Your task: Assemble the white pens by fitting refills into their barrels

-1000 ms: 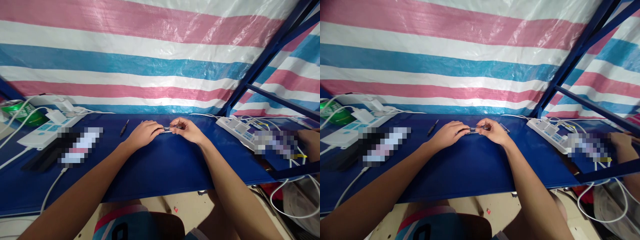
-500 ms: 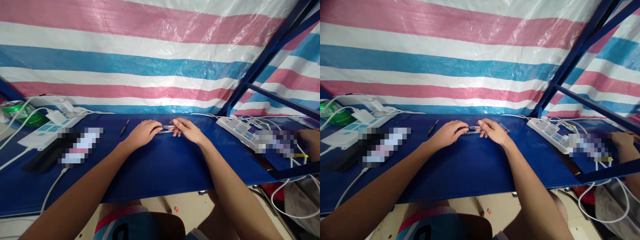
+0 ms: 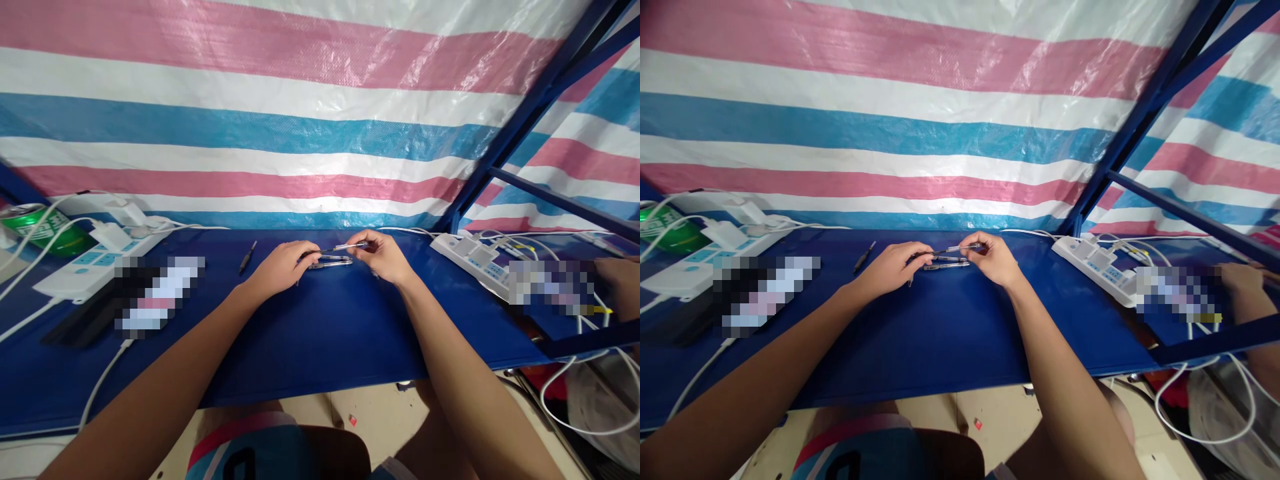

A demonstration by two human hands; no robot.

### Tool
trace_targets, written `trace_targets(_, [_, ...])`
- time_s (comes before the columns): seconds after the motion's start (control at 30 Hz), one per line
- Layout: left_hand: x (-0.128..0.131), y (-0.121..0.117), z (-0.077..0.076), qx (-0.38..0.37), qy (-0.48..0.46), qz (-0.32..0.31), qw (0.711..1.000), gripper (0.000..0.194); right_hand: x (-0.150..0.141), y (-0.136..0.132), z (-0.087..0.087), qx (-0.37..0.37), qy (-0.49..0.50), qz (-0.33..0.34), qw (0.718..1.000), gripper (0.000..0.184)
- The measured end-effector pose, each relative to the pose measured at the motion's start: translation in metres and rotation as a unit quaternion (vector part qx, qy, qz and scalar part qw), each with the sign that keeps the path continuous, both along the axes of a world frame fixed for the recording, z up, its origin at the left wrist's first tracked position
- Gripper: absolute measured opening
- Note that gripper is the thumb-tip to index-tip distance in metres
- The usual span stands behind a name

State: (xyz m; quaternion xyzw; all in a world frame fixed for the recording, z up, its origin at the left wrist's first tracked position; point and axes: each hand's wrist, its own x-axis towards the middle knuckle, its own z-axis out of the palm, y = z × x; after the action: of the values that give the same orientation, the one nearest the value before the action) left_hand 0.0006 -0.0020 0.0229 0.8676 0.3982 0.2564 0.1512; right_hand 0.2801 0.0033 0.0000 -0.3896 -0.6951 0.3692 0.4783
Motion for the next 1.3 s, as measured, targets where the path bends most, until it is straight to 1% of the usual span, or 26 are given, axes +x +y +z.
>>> trace_targets(0.1, [-0.005,0.002,0.005,-0.023,-0.043,0.028,0.998,0.030,0.003,0.004,-0.001,0.008,0.022,-0.036,0.999,0.035])
trace_targets(0.2, [-0.012,0.008,0.006,-0.060,-0.100,0.056,0.992,0.029,0.004,0.007,-0.001,-0.004,0.048,-0.055,0.997,0.041])
trace_targets(0.37, [-0.025,0.022,0.002,-0.163,-0.182,0.056,0.968,0.038,0.003,0.007,0.000,-0.024,0.075,-0.055,0.995,0.047])
trace_targets(0.4, [-0.028,0.025,0.002,-0.177,-0.190,0.067,0.963,0.039,0.003,0.006,0.000,-0.028,0.080,-0.049,0.995,0.047])
trace_targets(0.47, [-0.035,0.029,0.002,-0.188,-0.193,0.109,0.957,0.041,0.004,0.006,-0.001,-0.036,0.086,-0.042,0.995,0.049])
trace_targets(0.53, [-0.043,0.032,0.006,-0.178,-0.165,0.165,0.956,0.040,0.005,0.006,-0.002,-0.044,0.085,-0.050,0.994,0.054])
trace_targets(0.6, [-0.052,0.034,0.012,-0.144,-0.102,0.214,0.961,0.034,0.006,0.006,-0.003,-0.049,0.075,-0.062,0.994,0.057])
trace_targets(0.67, [-0.061,0.036,0.018,-0.107,-0.038,0.259,0.959,0.028,0.006,0.006,-0.005,-0.051,0.065,-0.064,0.994,0.057])
trace_targets(0.7, [-0.065,0.037,0.020,-0.108,-0.013,0.279,0.954,0.027,0.007,0.007,-0.005,-0.052,0.062,-0.064,0.995,0.056])
trace_targets(0.77, [-0.071,0.039,0.021,-0.137,0.031,0.310,0.940,0.028,0.008,0.008,-0.007,-0.051,0.060,-0.064,0.995,0.055])
trace_targets(0.83, [-0.076,0.041,0.019,-0.156,0.071,0.321,0.931,0.029,0.010,0.011,-0.010,-0.045,0.058,-0.072,0.995,0.052])
trace_targets(0.9, [-0.078,0.042,0.014,-0.144,0.113,0.319,0.930,0.029,0.013,0.015,-0.013,-0.035,0.052,-0.092,0.994,0.048])
trace_targets(1.0, [-0.077,0.042,0.009,-0.130,0.168,0.306,0.928,0.031,0.021,0.020,-0.018,-0.038,0.029,-0.149,0.988,0.040])
trace_targets(1.07, [-0.075,0.041,0.007,-0.136,0.190,0.304,0.924,0.036,0.030,0.022,-0.020,-0.052,-0.005,-0.206,0.977,0.035])
trace_targets(1.13, [-0.074,0.040,0.007,-0.136,0.190,0.302,0.924,0.044,0.040,0.023,-0.020,-0.055,-0.075,-0.272,0.958,0.028])
trace_targets(1.2, [-0.072,0.038,0.006,-0.115,0.167,0.295,0.934,0.049,0.051,0.022,-0.019,-0.040,-0.178,-0.334,0.925,0.020])
trace_targets(1.23, [-0.070,0.037,0.006,-0.094,0.149,0.288,0.941,0.049,0.056,0.021,-0.018,-0.039,-0.222,-0.358,0.906,0.017])
trace_targets(1.3, [-0.064,0.036,0.003,-0.040,0.106,0.261,0.959,0.044,0.065,0.019,-0.017,-0.050,-0.278,-0.390,0.877,0.016])
